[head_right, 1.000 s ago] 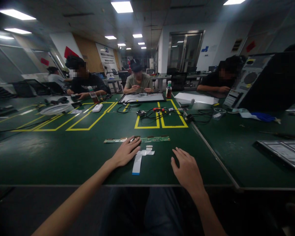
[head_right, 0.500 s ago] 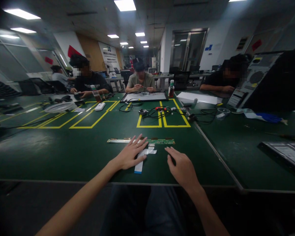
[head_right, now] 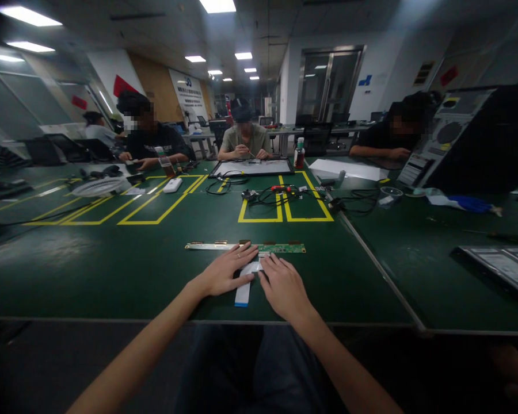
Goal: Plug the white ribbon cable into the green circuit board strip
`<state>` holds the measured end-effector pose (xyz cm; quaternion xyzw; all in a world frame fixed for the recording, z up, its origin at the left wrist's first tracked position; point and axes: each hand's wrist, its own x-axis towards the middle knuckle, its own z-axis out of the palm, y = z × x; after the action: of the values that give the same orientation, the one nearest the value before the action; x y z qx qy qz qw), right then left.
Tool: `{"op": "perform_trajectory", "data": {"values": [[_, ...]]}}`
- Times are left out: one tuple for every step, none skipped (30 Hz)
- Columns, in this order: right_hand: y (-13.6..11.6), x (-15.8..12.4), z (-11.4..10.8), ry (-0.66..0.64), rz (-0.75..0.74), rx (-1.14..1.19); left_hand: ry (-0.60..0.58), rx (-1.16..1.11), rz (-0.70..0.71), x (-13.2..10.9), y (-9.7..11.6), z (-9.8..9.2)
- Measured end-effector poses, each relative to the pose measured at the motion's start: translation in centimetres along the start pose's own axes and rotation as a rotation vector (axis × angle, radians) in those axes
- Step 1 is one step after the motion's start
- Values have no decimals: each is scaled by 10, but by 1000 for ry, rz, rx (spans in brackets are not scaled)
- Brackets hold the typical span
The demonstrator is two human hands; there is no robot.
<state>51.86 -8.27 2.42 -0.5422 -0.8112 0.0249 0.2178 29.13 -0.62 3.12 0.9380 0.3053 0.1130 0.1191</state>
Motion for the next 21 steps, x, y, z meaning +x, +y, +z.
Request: {"op": "perform_trajectory", "data": {"values": [[-1, 0, 0, 2, 4, -4, 0, -6, 6, 0, 0, 0], [-2, 0, -1, 5, 8, -8, 1, -10, 12, 0, 0, 1], [-3, 0, 0, 8, 12, -10, 4, -13, 15, 0, 0, 1], [-4, 0, 0, 12, 14, -12, 7, -15, 13, 0, 0, 1], [-4, 0, 1, 15, 14, -12, 9, -14, 9, 0, 0, 2], [-5, 1, 1, 16, 14, -12, 10, -14, 5, 0, 0, 2], [-5, 1, 1, 17, 16, -12, 11, -12, 1, 0, 0, 2], [-6, 1, 1, 17, 20, -12, 12, -11, -1, 0, 0, 2], [-6, 1, 1, 17, 25, -12, 12, -10, -2, 0, 0, 2], [-6, 0, 1, 16, 30, -13, 13, -9, -3, 0, 0, 2], [-6, 0, 1, 17, 33, -15, 14, -8, -4, 0, 0, 2], [-6, 0, 1, 19, 35, -18, 16, -7, -5, 0, 1, 3], [-6, 0, 1, 21, 34, -22, 18, -7, -6, 0, 1, 3], [-6, 1, 1, 20, 32, -28, 19, -6, -6, -1, 1, 3], [-7, 1, 1, 20, 30, -33, 21, -6, -6, -1, 1, 3], [-7, 1, 1, 20, 28, -39, 24, -6, -6, -1, 2, 3], [-7, 1, 1, 22, 27, -43, 26, -7, -6, -1, 2, 2], [-8, 1, 2, 25, 26, -46, 27, -9, -7, -1, 2, 2], [-8, 2, 2, 29, 25, -47, 29, -11, -9, -1, 2, 2], [-8, 2, 2, 32, 25, -47, 31, -15, -11, 0, 2, 2], [-8, 2, 1, 32, 25, -47, 32, -18, -13, 0, 2, 2]]}}
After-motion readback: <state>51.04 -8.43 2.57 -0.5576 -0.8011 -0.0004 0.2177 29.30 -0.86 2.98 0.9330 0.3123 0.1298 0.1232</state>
